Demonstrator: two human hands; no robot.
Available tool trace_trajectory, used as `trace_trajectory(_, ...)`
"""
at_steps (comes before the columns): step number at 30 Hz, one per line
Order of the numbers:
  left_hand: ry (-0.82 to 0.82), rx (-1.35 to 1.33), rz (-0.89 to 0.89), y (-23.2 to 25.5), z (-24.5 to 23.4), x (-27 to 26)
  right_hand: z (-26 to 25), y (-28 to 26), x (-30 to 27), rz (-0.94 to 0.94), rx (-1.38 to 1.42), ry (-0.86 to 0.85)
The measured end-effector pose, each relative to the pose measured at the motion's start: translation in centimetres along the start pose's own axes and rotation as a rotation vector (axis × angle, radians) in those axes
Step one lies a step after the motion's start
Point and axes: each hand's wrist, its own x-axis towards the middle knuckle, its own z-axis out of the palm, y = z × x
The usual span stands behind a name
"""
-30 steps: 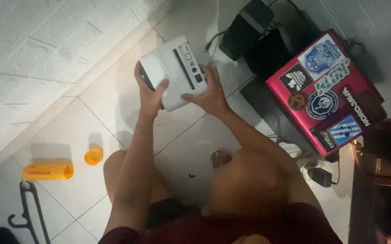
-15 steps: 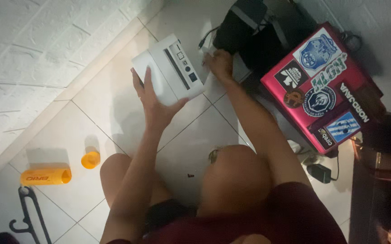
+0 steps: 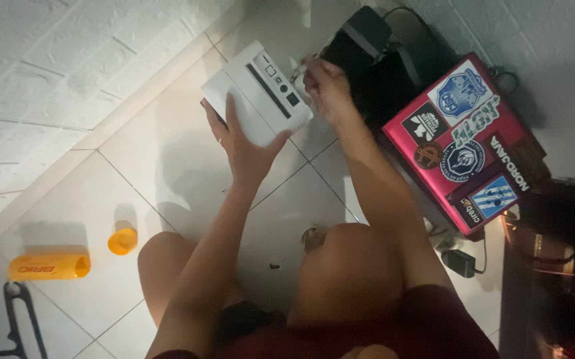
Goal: The person loads a roll of thermal paper into a portable receipt printer, threads the paper through the mechanism, closes the lid, and powers on the device. The printer emits a blue light and prints a test strip, which the person removes and folds.
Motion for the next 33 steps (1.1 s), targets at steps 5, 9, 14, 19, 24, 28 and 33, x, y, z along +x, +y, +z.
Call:
trace_trajectory(5, -0.018, -0.008, -0.055, 0.2, 0.2, 0.1, 1.6, -1.9, -0.4, -0.028, 0.175, -0.123)
trace_trajectory(9, -0.016, -0.029, -0.049, 0.1, 0.3, 0.2, 1.6, -2.0, -1.1, -0.029, 0.087, -0.071)
trace_trajectory(14, -0.034, -0.005, -0.066, -0.3, 0.6, 1.0, 2.8, -2.6, -1.6, -0.125, 0.069, -0.057)
trace_trajectory(19, -0.033, 0.034, -0.022, -0.4, 0.1, 0.9, 3.4, -5.0, -3.2, -0.315, -0.479, -0.005)
trace_trajectory(24, -0.045, 0.015, -0.026, -0.4, 0.0, 1.2, 4.1, -6.8, -3.5, -0.346, -0.728, -0.055)
trace_trajectory(28, -0.034, 0.020, -0.002, -0.4, -0.1, 1.1, 4.6, -6.4, -3.1, -0.183, -0.627, 0.021)
trace_trajectory(33, -0.031, 0.012, 0.006, -0.5, -0.1, 0.9, 3.9, -5.5, -2.4, -0.246, -0.492, -0.073)
